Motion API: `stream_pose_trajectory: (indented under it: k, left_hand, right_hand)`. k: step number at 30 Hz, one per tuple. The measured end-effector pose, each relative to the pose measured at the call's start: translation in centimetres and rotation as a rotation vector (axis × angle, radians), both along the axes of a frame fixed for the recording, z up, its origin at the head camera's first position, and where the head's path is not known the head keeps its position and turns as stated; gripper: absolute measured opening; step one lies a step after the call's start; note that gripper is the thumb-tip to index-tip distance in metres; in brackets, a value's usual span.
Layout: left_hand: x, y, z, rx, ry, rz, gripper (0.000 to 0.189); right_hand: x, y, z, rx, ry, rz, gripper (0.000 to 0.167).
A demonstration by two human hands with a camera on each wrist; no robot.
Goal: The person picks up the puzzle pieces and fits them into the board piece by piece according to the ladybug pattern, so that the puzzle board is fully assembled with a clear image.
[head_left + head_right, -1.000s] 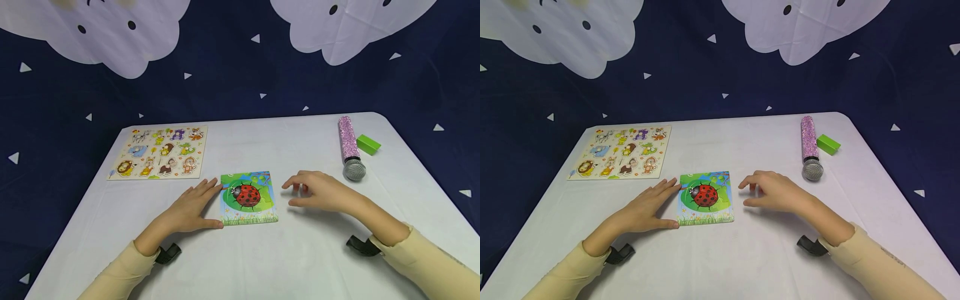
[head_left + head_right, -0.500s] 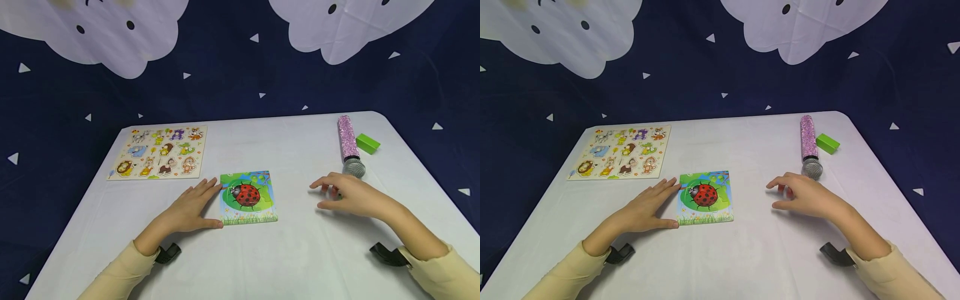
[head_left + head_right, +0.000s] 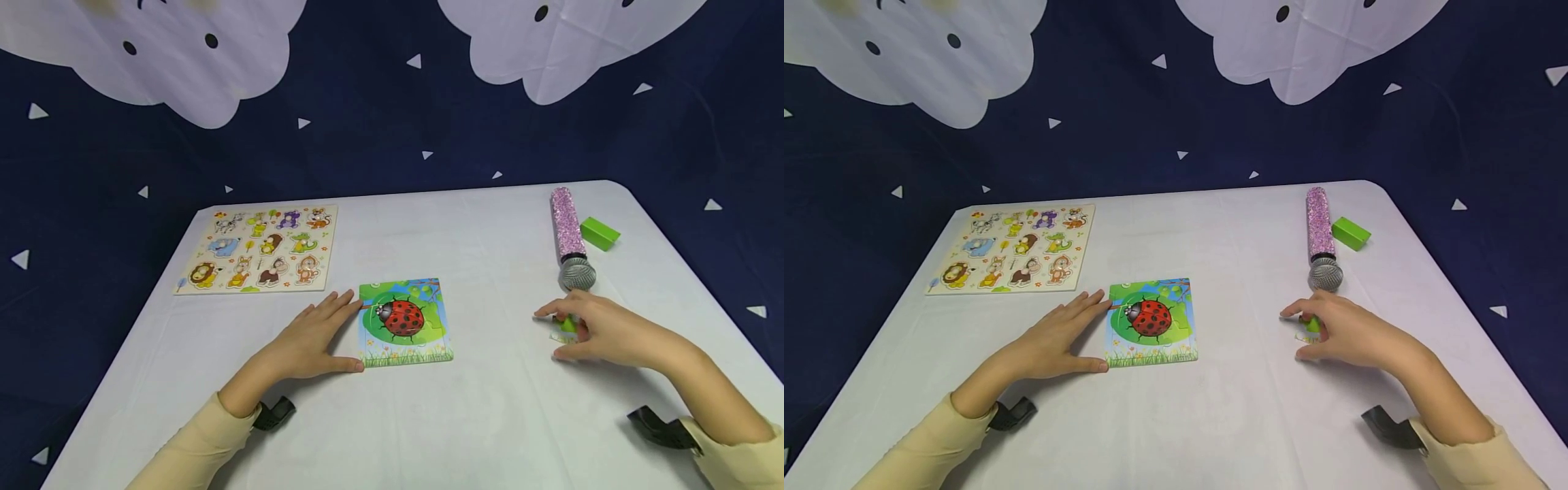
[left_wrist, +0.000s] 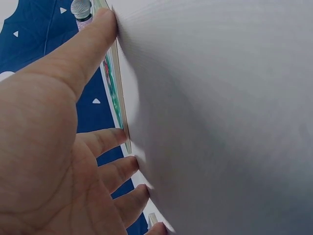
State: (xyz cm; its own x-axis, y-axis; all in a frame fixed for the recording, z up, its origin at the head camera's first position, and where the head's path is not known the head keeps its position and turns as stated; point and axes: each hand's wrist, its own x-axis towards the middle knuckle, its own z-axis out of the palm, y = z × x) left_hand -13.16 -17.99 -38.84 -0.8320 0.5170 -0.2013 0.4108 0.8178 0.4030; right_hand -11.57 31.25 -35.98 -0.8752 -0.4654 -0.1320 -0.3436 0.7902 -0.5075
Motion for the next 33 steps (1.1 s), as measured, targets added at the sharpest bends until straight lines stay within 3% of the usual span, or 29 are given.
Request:
stream_pose_trajectory:
  k: [14,33]
  left_hand:
    - [0.1,0.0,0.1,0.008,0.001,-0.001,0.108]
    - [0.1,0.0,0.0,0.001,0.007,-0.005,0.108]
  right_hand:
    - [0.7,2.3,-1.0,0.073,0.056,-0.055,0.06]
    - [-0.1,2.5,-1.6,0.06,0.059,-0.063,0.049]
